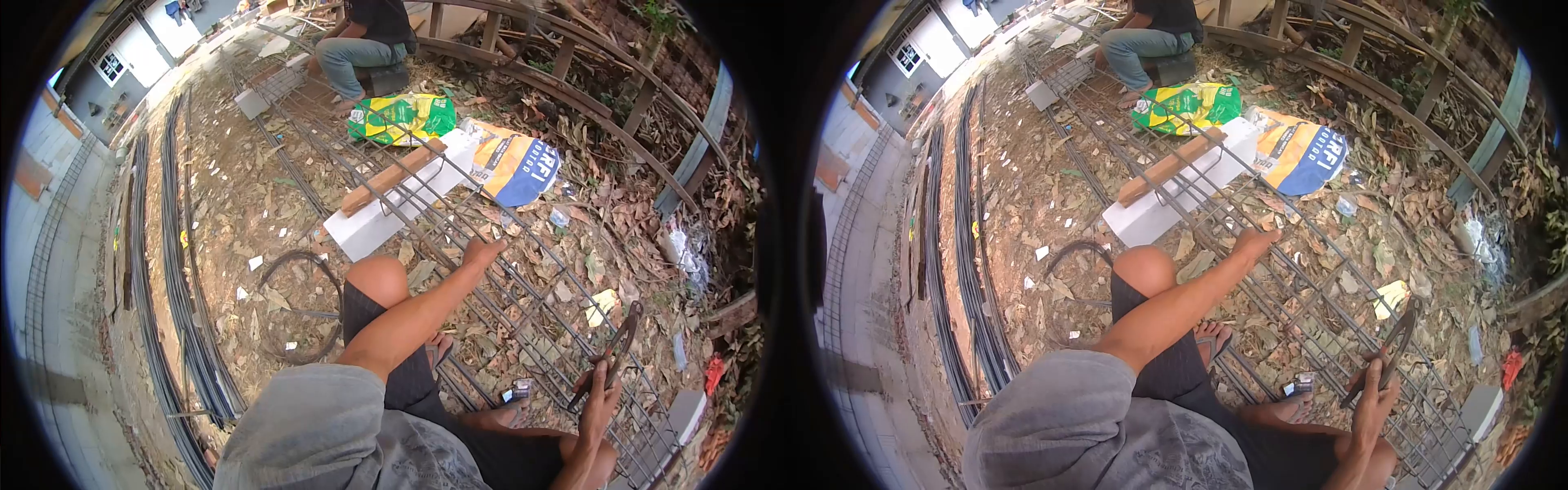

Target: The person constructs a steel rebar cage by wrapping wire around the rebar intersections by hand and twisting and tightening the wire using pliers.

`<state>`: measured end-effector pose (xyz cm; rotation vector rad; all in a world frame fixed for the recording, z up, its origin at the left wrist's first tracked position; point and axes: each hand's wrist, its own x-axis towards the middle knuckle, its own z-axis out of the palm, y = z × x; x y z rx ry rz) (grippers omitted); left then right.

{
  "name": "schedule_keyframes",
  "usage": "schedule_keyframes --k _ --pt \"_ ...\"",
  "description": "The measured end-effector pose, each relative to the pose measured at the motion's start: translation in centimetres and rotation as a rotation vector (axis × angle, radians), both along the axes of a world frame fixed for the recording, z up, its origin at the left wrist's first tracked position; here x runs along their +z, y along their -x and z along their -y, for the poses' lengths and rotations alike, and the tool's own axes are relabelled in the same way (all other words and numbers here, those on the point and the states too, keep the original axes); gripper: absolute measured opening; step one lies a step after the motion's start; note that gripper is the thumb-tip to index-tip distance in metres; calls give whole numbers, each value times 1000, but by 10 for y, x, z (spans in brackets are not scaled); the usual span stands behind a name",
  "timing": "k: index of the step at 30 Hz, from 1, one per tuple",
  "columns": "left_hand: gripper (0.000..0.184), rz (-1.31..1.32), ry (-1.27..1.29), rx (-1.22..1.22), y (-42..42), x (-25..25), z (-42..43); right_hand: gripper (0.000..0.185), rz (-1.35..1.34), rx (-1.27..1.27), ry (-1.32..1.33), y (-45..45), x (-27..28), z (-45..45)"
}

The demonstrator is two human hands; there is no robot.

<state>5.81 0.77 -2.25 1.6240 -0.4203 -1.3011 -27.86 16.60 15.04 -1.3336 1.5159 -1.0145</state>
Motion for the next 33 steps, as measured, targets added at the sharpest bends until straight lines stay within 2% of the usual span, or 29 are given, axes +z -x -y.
schedule_keyframes --k 2,3,5,6,9,11,16,20,21,25,29,32,33 --pt "74 87 -40 -2 4 23 0 40 -25 3 73 12 8 -8" --pt "84 -33 20 -165 -2 52 -12 40 -51 -2 112 19 15 -12" --pt "90 137 39 -82 7 70 -19 38 -69 -30 208 37 26 -19" --pt "93 219 50 -45 13 76 -22 37 -114 -74 272 50 35 -25" --pt "100 123 190 -258 11 120 -47 37 -168 -357 530 86 51 -36" --pt "98 14 286 -382 3 121 -59 38 -216 -520 604 112 70 -51" --pt "80 -15 207 -539 10 129 -98 34 -372 -743 492 186 73 -101" --pt "73 -88 121 -702 24 88 -121 31 -254 -928 300 191 12 -177" --pt "72 -55 82 -742 38 89 -129 31 -109 -986 226 189 -18 -193" --pt "68 -31 18 -783 54 86 -128 32 130 -1063 0 143 -100 -242" --pt "66 -63 74 -810 53 107 -112 31 316 -1119 -168 139 -167 -276" --pt "67 -31 167 -747 19 136 -100 30 236 -1151 -273 158 -187 -290" --pt "66 40 234 -633 10 158 -101 31 187 -1156 -237 166 -195 -290"
